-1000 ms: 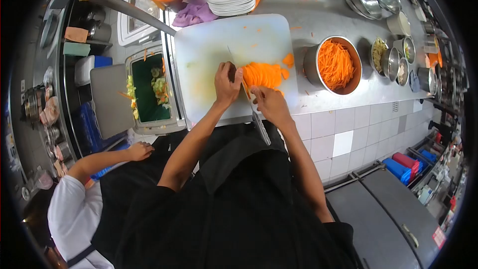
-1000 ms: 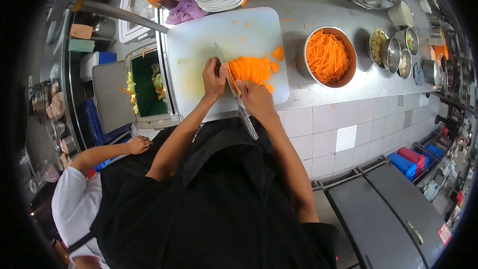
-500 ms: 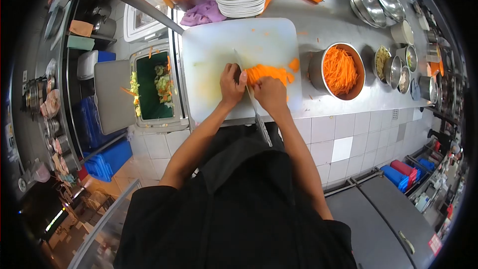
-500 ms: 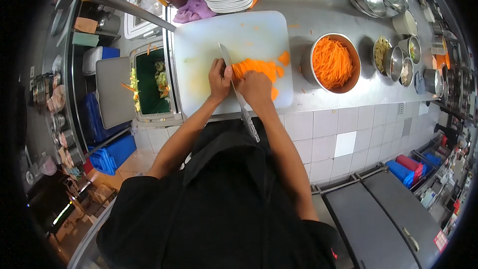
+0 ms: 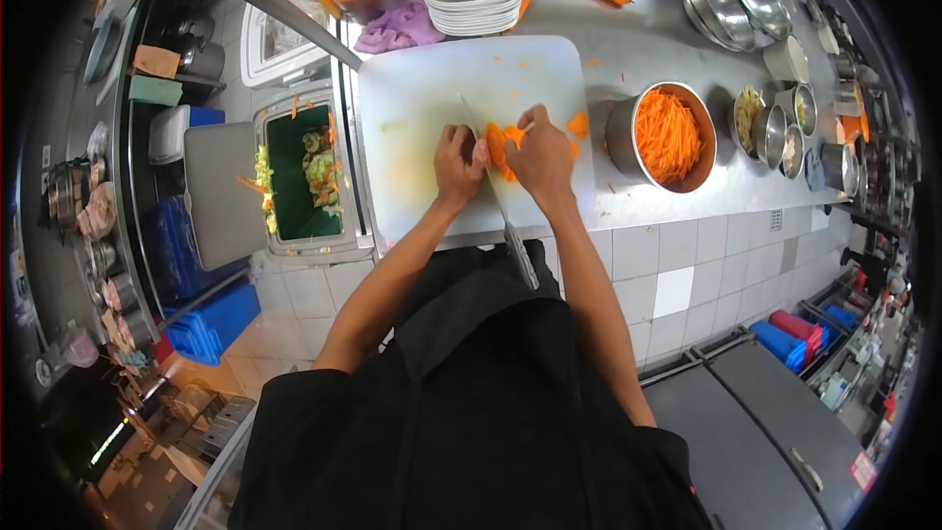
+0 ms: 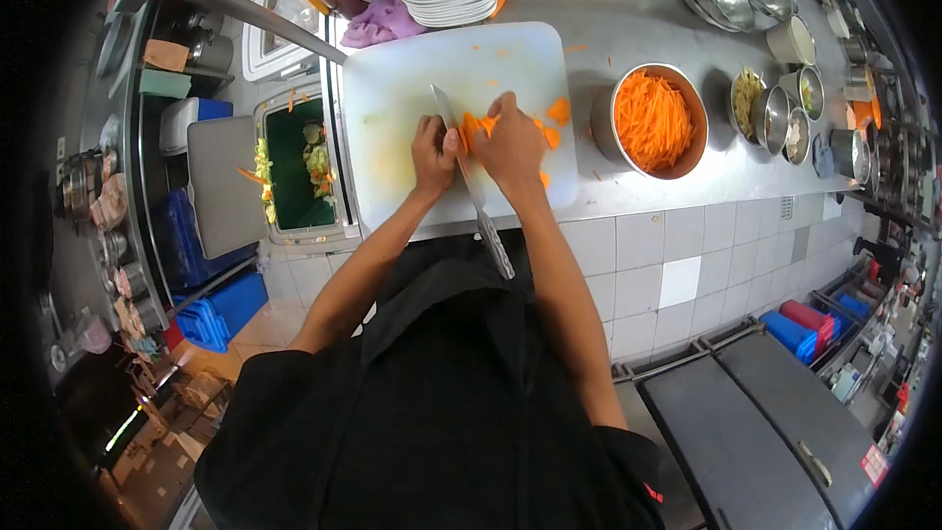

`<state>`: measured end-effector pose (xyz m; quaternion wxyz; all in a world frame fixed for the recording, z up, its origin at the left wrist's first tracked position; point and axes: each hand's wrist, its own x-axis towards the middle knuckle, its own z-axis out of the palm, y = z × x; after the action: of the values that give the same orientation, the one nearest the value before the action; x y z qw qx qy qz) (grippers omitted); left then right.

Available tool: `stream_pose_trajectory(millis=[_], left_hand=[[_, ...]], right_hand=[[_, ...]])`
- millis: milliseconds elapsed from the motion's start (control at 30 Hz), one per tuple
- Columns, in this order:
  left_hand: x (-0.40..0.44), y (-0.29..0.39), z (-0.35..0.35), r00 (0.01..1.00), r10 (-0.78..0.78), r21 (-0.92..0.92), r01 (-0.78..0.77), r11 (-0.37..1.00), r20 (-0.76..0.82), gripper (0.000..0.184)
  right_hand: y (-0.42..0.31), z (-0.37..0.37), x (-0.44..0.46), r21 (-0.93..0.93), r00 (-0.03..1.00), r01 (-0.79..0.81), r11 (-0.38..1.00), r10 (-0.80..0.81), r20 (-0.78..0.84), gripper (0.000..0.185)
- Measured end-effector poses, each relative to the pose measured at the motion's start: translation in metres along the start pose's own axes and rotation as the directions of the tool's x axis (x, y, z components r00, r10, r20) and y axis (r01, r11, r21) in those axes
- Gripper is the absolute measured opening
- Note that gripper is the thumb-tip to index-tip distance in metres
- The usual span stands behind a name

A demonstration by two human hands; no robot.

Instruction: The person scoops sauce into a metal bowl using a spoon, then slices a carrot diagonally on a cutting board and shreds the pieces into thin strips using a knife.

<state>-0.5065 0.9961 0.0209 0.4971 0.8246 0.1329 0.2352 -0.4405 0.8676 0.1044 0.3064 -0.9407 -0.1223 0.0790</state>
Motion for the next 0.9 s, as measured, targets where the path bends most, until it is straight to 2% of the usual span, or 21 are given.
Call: stream_pose_trajectory(millis=[67, 133, 233, 267, 300, 367, 433, 467, 533, 600, 667, 767, 833, 867, 900], left_hand=[[0.001, 0.003, 0.0, 1.0, 0.003, -0.024, -0.004, 1.0, -0.019, 0.048], [0.001, 0.005, 0.0, 0.999, 0.006, -0.051, -0.008, 0.999, -0.037, 0.047], [0.001, 0.006, 0.0, 1.0, 0.0, -0.037, 0.0, 0.999, -0.013, 0.045], [0.001, 0.007, -0.001, 1.0, -0.025, -0.039, 0.025, 0.999, 0.011, 0.044], [0.0, 0.005, -0.002, 0.998, -0.051, -0.037, 0.052, 0.998, 0.037, 0.043], [-0.001, 0.001, -0.005, 0.999, -0.042, -0.051, 0.043, 0.998, 0.03, 0.042], [-0.004, -0.003, -0.007, 0.999, -0.035, -0.061, 0.037, 0.997, 0.029, 0.041], [-0.003, -0.004, -0.006, 0.999, -0.023, -0.054, 0.024, 0.998, 0.033, 0.041], [-0.002, -0.003, -0.003, 0.999, 0.002, -0.054, 0.001, 0.999, 0.042, 0.04], [0.0, -0.001, -0.004, 0.996, -0.066, -0.002, 0.066, 0.998, 0.056, 0.039], [0.0, -0.001, -0.004, 0.997, -0.051, -0.025, 0.052, 0.998, 0.053, 0.037], [-0.001, 0.009, -0.009, 0.997, -0.06, -0.05, 0.062, 0.997, 0.043, 0.032], [0.003, 0.01, -0.015, 0.987, -0.077, -0.047, 0.084, 0.995, 0.139, 0.026], [0.002, 0.007, -0.018, 0.988, -0.077, -0.049, 0.085, 0.995, 0.134, 0.026], [0.002, 0.003, -0.022, 0.988, -0.02, -0.045, 0.027, 0.999, 0.155, 0.019]], right_hand=[[-0.004, -0.014, -0.024, 0.041, 0.999, -0.008, 0.999, 0.007, 0.032, 0.036], [-0.01, -0.029, -0.054, 0.001, 0.959, -0.086, 0.996, 0.083, 0.27, 0.048], [-0.015, -0.015, -0.088, -0.034, 0.936, -0.036, 0.999, 0.046, 0.35, 0.057], [-0.016, -0.011, -0.093, 0.019, 0.916, -0.074, 0.997, 0.06, 0.396, 0.052], [-0.013, -0.008, -0.092, 0.019, 0.917, -0.074, 0.997, 0.06, 0.395, 0.052], [-0.006, -0.004, -0.083, 0.129, 0.97, -0.027, 0.991, -0.005, 0.244, 0.042], [-0.009, -0.015, -0.056, 0.0, 0.966, 0.04, 0.999, -0.039, 0.257, 0.036], [-0.005, -0.002, -0.044, -0.045, 0.993, 0.077, 0.996, -0.073, 0.088, 0.038], [-0.008, 0.005, -0.024, -0.108, 0.995, 0.076, 0.991, -0.069, 0.067, 0.036], [-0.017, -0.009, -0.018, -0.123, 0.995, 0.096, 0.988, -0.091, 0.048, 0.037], [-0.026, -0.031, -0.04, -0.128, 0.921, 0.017, 0.992, 0.034, 0.388, 0.038], [-0.022, -0.015, -0.098, -0.093, 0.949, 0.096, 0.991, -0.063, 0.31, 0.043], [0.0, 0.018, -0.103, -0.063, 0.957, 0.079, 0.995, -0.058, 0.284, 0.043], [0.007, 0.027, -0.101, -0.032, 0.965, 0.064, 0.997, -0.054, 0.256, 0.044], [0.006, 0.028, -0.097, -0.034, 0.964, 0.07, 0.997, -0.059, 0.258, 0.044]])
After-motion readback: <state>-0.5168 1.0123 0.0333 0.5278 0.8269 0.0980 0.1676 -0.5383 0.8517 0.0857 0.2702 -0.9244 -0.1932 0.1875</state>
